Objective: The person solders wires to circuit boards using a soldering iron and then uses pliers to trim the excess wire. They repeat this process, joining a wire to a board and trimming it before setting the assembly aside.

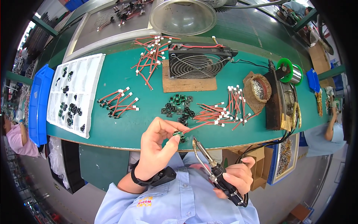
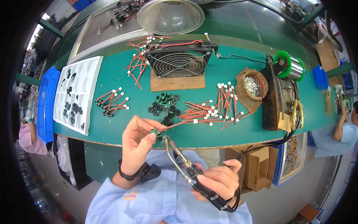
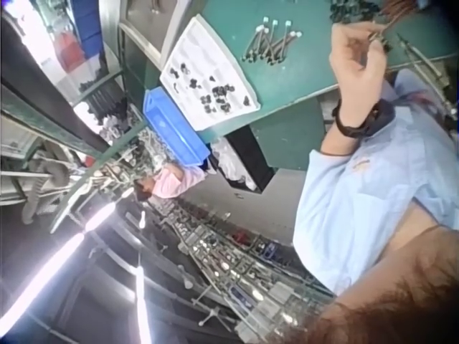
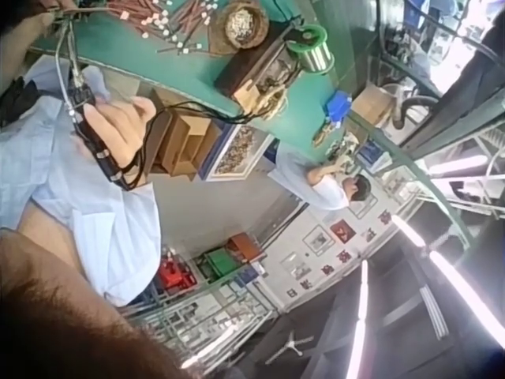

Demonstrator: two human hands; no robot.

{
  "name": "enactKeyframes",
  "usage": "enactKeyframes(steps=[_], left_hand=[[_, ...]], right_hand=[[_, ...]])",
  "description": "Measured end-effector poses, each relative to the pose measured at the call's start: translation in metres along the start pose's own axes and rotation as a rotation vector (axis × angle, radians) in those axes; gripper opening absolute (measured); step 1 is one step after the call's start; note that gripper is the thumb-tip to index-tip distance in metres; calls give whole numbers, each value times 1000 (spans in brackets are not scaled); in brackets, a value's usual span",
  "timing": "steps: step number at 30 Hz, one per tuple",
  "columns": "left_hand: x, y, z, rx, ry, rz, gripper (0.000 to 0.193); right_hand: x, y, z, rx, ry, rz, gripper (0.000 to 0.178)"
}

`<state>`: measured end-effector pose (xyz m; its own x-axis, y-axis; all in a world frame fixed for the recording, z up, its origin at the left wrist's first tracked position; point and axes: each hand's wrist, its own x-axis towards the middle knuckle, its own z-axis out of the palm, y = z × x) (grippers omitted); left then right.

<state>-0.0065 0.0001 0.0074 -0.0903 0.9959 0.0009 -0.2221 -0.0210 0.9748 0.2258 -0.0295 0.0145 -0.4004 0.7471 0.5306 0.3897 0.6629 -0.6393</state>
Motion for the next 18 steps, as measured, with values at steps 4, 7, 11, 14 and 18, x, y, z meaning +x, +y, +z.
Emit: enactKeyframes(steps=[4, 7, 11, 14, 18], left_hand=[[0, 5, -4, -119, -30, -111, 11], [1, 6, -8, -227, -74, -239, 10], [1, 6, -8, -290, -88, -263, 8], [0, 11, -5, -327, -65, -296, 13], [-1, 15, -5, -377, -105, -327, 15]], right_hand=[[-1, 0, 1, 2, 35, -3, 45], [-4, 1, 0, 2, 67, -16, 47], [-13, 8, -3, 6, 134, -48, 52], [-19, 16, 2, -9, 198, -64, 54], [-6, 34, 14, -128, 526, 176, 33]])
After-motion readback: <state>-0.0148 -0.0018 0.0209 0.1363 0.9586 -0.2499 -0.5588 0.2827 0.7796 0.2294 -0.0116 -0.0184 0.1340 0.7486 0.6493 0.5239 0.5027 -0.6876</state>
